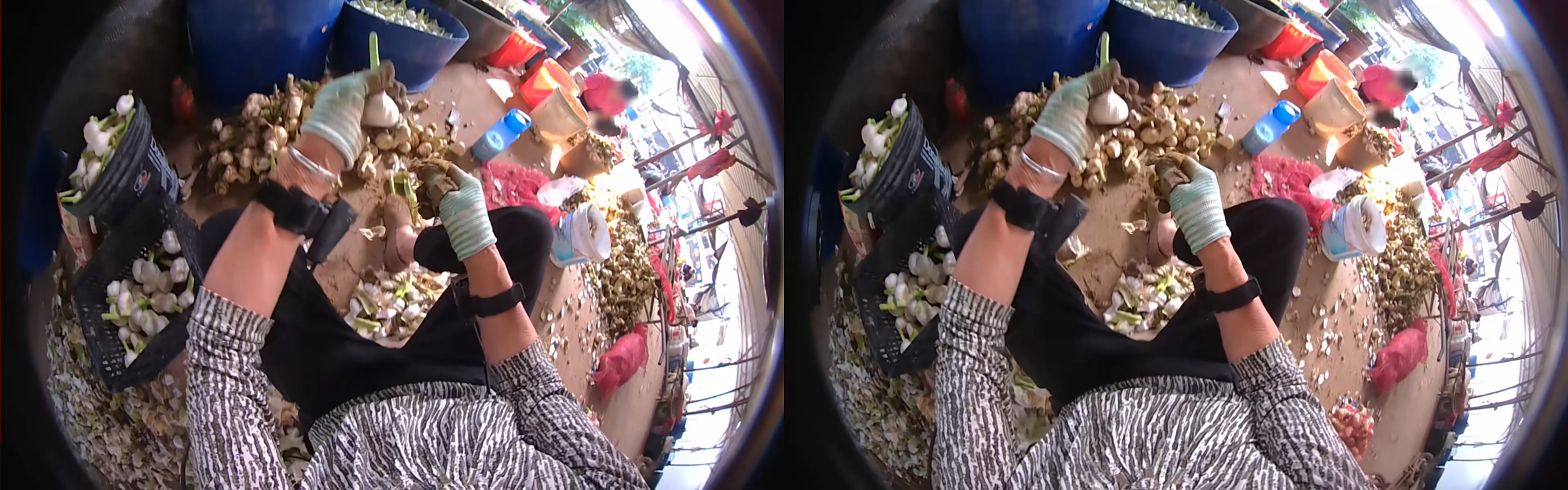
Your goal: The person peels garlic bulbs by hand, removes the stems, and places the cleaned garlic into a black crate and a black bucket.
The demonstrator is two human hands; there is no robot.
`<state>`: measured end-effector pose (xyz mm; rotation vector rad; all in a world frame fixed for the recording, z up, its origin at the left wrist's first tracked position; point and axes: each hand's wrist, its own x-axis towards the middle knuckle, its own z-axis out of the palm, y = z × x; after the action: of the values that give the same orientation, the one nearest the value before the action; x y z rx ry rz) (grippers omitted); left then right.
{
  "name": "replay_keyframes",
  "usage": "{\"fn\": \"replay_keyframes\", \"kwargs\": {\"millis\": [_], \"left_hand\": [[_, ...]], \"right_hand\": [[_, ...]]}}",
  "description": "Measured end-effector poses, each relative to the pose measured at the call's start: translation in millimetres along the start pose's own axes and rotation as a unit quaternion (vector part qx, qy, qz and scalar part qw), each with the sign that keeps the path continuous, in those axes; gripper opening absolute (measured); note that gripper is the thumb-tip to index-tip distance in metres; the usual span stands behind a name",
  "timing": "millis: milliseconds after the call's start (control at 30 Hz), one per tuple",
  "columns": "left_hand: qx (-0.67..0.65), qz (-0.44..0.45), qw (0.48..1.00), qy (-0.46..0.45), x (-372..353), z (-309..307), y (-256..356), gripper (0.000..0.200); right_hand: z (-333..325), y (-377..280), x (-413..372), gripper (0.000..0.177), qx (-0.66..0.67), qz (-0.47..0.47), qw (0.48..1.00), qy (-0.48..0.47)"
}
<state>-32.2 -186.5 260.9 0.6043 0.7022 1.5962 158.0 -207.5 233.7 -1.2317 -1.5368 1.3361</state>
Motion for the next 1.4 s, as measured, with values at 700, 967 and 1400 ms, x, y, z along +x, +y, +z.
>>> {"fn": "replay_keyframes", "kwargs": {"millis": [700, 967, 1400], "left_hand": [[-0.007, -0.071, 0.997, 0.024, -12, 12, 19, 0.026], [0.159, -0.088, 0.958, 0.221, -23, -18, 24, 0.039], [0.111, -0.258, 0.859, 0.427, 37, -44, 11, 0.035]], "right_hand": [[51, 231, -85, 0.037, -0.437, 0.079, 0.614, -0.653], [4, 313, -87, 0.034, -0.275, 0.285, 0.432, -0.81], [-24, 310, -46, 0.025, -0.167, 0.4, 0.416, -0.799]]}}
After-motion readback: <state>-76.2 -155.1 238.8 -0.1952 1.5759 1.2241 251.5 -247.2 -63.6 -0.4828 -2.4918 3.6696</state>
